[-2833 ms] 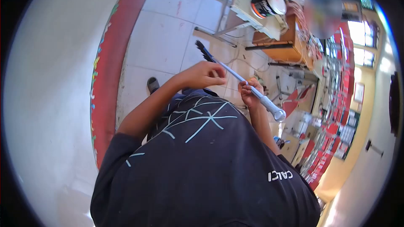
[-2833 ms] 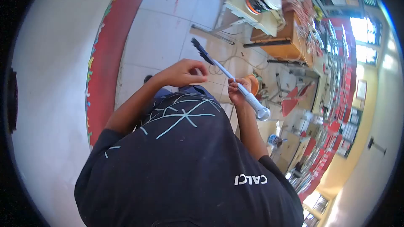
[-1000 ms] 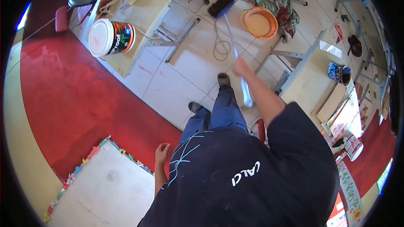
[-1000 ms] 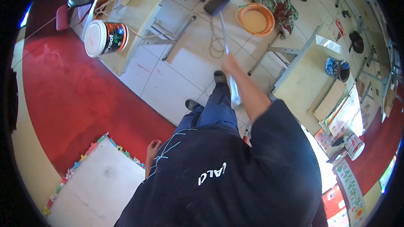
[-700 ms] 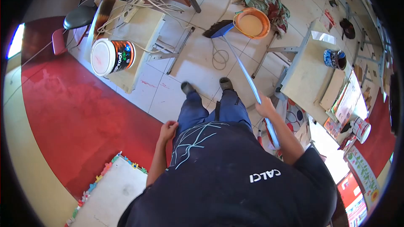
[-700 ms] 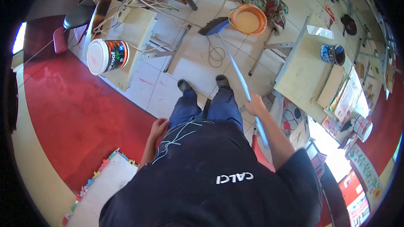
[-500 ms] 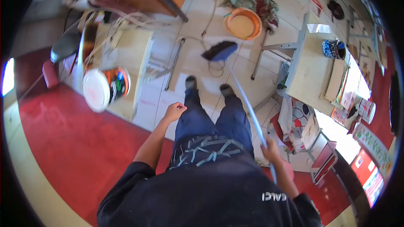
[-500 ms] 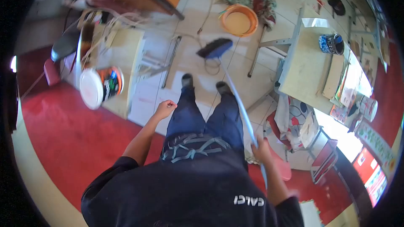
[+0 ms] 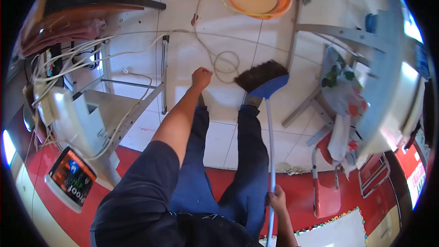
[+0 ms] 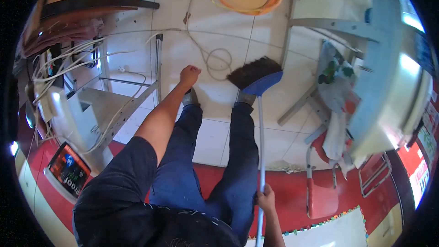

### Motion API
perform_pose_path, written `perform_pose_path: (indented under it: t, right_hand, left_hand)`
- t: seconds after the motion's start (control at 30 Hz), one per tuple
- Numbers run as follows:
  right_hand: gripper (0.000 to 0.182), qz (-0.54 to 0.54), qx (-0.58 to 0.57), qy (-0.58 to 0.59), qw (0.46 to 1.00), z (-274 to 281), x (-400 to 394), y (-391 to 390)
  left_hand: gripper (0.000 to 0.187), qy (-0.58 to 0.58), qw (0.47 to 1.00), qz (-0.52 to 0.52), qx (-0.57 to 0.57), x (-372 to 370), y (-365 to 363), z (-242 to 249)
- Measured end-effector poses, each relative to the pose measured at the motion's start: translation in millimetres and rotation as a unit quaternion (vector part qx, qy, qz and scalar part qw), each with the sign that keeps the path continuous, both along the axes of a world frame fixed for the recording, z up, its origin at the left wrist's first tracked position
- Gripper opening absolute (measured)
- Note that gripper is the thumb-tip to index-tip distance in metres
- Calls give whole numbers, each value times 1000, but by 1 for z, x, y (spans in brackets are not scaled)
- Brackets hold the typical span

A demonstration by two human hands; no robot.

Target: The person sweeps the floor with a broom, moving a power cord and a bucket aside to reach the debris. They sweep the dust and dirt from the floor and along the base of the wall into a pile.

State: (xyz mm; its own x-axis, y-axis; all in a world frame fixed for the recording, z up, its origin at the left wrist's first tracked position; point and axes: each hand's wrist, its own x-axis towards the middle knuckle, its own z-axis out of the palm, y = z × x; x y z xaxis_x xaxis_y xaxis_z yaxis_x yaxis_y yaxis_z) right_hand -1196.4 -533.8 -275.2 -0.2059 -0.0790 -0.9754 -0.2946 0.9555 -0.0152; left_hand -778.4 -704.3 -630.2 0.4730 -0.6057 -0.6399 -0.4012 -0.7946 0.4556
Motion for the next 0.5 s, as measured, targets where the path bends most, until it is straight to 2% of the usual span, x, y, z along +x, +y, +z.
perform_pose_path:
  t: [0.07,0.13,0.17,0.2,0.27,0.37,0.43,0.47,0.5]
  right_hand:
    - [26,50,18,27,998,-17,-14,-3]
    - [25,167,-49,27,984,-34,-45,40]
    - [25,224,-81,26,971,-43,-56,55]
    - [26,146,-60,39,987,-49,-54,54]
    - [29,-10,-20,69,997,-50,-29,33]
    - [33,33,-10,48,998,-61,-39,24]
    - [33,75,-5,36,997,-65,-44,17]
    - [33,55,7,47,997,-69,-48,21]
    - [33,35,15,57,998,-73,-52,26]
  left_hand:
    - [33,21,994,101,29,-20,-5,-73]
    - [45,14,986,71,148,-33,-24,-108]
    - [52,-33,978,135,154,-39,-22,-149]
    - [59,-82,963,199,161,-48,-13,-187]
    - [84,-115,921,303,216,-59,-43,-171]
    - [69,-226,903,290,224,-69,-62,-178]
    - [57,-156,964,180,115,-69,-38,-198]
    - [51,-122,983,126,52,-63,-28,-209]
    - [36,-159,987,7,-23,-64,-12,-213]
